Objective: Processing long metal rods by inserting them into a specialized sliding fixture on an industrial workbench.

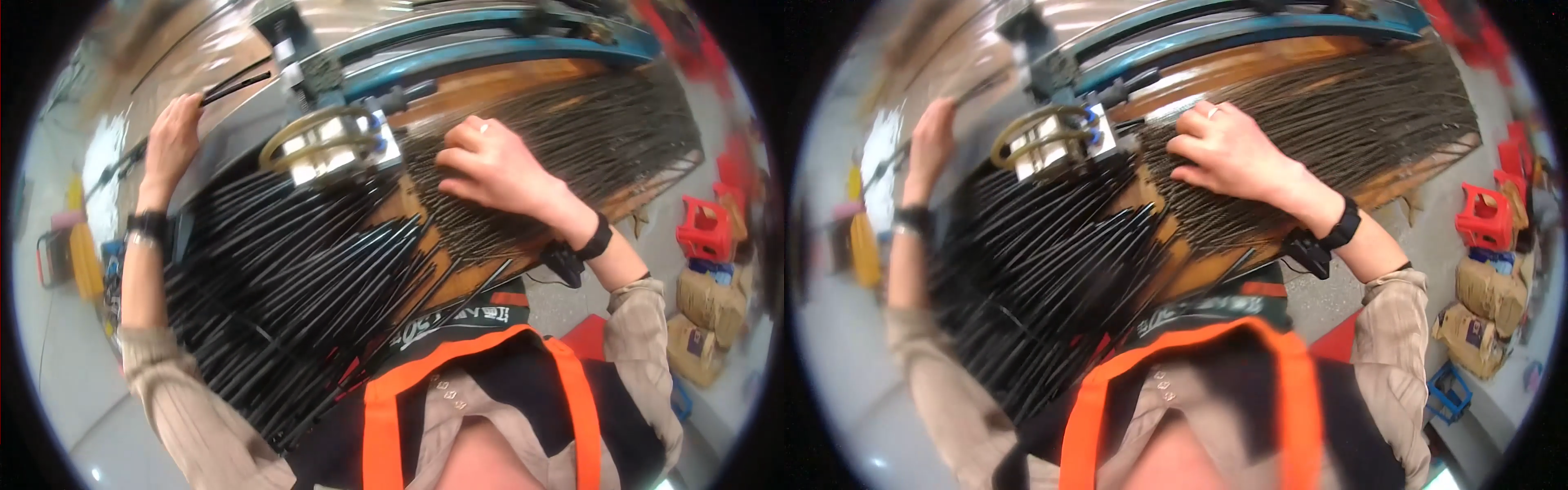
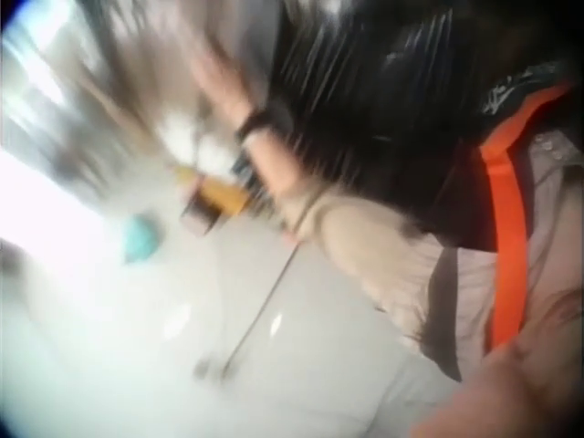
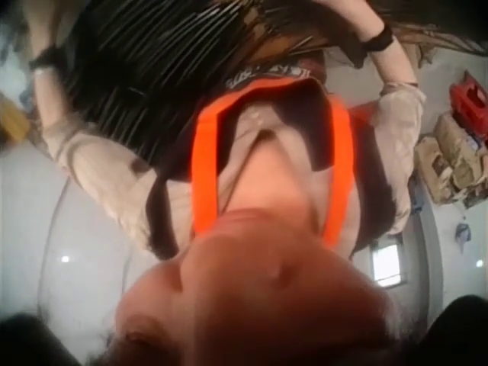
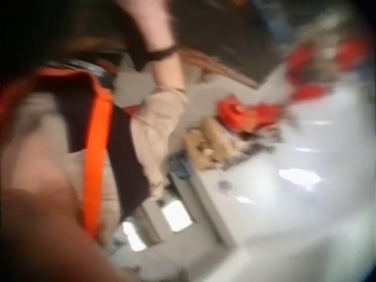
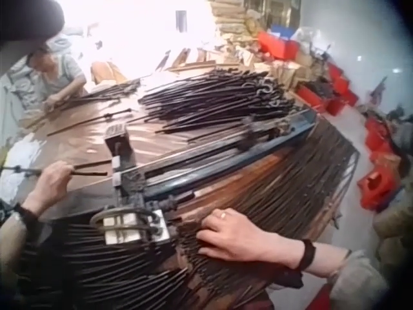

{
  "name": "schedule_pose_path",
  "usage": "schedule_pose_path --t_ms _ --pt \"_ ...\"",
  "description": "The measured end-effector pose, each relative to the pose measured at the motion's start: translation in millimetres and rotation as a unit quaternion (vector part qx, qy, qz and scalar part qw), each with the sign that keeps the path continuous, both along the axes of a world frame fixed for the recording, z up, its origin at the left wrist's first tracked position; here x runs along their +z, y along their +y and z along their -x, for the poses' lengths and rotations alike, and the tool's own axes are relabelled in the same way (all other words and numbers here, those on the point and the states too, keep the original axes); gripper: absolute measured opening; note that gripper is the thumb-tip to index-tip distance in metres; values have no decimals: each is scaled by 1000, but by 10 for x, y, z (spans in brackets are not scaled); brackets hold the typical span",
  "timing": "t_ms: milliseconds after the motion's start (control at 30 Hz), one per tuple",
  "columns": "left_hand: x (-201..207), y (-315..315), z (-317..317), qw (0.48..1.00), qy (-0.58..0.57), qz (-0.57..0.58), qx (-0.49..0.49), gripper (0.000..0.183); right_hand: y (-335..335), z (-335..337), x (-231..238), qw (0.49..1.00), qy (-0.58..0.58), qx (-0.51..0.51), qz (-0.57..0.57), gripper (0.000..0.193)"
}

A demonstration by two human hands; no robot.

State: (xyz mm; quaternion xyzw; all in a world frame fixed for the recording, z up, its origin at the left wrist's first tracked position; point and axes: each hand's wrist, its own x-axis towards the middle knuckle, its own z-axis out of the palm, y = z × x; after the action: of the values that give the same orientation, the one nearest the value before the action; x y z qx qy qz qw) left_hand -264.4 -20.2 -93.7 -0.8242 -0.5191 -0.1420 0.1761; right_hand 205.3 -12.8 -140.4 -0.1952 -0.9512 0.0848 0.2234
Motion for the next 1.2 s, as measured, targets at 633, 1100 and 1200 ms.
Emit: schedule_pose_path --t_ms 633,1100,1200 --pt "240 -2068 -1416 956 59 266 106 18 -89 286 28 980 8 51 192 9" --pt "175 -1949 -1234 975 -52 214 32 47 -127 333 178 939 -49 66 335 18" --pt "235 -1830 -1466 977 -46 207 24 40 -147 347 114 936 -38 56 346 18"
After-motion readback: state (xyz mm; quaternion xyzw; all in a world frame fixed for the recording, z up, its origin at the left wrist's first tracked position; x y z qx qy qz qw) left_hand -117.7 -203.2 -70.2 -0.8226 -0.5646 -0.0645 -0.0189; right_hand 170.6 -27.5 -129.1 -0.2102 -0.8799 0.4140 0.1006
